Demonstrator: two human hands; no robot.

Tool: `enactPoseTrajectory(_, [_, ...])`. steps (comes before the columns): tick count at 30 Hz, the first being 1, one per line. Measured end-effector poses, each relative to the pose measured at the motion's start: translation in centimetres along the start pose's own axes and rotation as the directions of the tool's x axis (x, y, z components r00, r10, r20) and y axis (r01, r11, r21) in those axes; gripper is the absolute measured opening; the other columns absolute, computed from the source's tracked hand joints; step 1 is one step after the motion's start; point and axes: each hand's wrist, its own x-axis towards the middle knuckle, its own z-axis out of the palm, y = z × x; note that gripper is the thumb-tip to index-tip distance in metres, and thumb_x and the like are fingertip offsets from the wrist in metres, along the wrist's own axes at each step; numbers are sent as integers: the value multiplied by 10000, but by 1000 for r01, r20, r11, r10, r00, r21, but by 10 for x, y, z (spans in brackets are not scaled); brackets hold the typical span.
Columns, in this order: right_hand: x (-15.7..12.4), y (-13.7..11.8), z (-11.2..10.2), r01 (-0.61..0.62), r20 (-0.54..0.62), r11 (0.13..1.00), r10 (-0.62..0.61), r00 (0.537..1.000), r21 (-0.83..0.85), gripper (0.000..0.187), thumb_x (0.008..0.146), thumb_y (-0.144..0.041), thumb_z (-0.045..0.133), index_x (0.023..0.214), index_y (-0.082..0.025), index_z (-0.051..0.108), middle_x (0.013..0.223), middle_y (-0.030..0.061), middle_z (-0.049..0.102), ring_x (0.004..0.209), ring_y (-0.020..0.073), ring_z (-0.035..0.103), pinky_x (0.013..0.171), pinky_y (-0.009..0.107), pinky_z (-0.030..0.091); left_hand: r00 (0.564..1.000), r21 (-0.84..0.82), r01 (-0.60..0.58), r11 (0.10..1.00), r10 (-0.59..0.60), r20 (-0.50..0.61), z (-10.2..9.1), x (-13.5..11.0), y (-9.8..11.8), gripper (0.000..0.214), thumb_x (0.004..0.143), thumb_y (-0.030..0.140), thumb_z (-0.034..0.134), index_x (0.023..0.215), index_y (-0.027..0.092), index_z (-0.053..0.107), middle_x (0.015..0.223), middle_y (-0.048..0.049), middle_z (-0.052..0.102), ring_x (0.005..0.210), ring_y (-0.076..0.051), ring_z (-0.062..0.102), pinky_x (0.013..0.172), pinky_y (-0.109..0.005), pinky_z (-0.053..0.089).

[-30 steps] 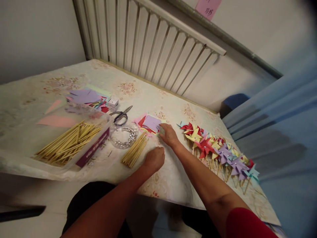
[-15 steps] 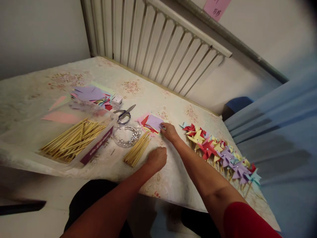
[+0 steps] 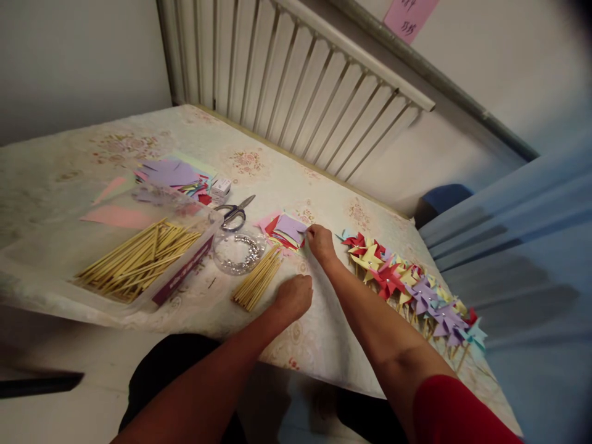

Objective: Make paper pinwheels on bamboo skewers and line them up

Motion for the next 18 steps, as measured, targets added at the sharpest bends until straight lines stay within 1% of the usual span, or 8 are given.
enactPoseTrajectory(3, [4,-1,-3,-43,-80,998,48,996,52,195,806,-123,501,759,-165,686,782,48,702,726,164,576,723,260,399,1000,-11,-3,1000,3,-2,0,0,-1,258,945,206,393,976,145,641,1058,-150,692,981,-232,640,844,-342,468])
enactPoseTrajectory(8, [8,1,-9,-109,-164,972,144,976,206,160,770,-143,493,695,-177,631,702,20,661,677,156,547,699,261,394,1000,-25,-7,1000,7,11,0,0,-1,239,934,180,407,973,139,639,1047,-155,689,977,-231,640,853,-341,466])
enactPoseTrajectory(13, [8,5,-16,-189,-230,934,264,937,302,132,766,-206,538,647,-197,592,654,-7,636,654,157,545,698,273,396,1000,-18,-13,1000,14,9,0,1,-1,266,934,175,386,986,129,643,1057,-158,688,989,-232,635,854,-342,468])
enactPoseTrajectory(18, [11,13,-20,-266,-268,899,367,891,346,179,749,-278,616,593,-219,549,618,-14,627,647,168,549,711,291,406,1000,-26,-24,999,24,-8,2,1,-3,258,925,173,388,968,131,639,1035,-147,688,966,-233,636,839,-346,469])
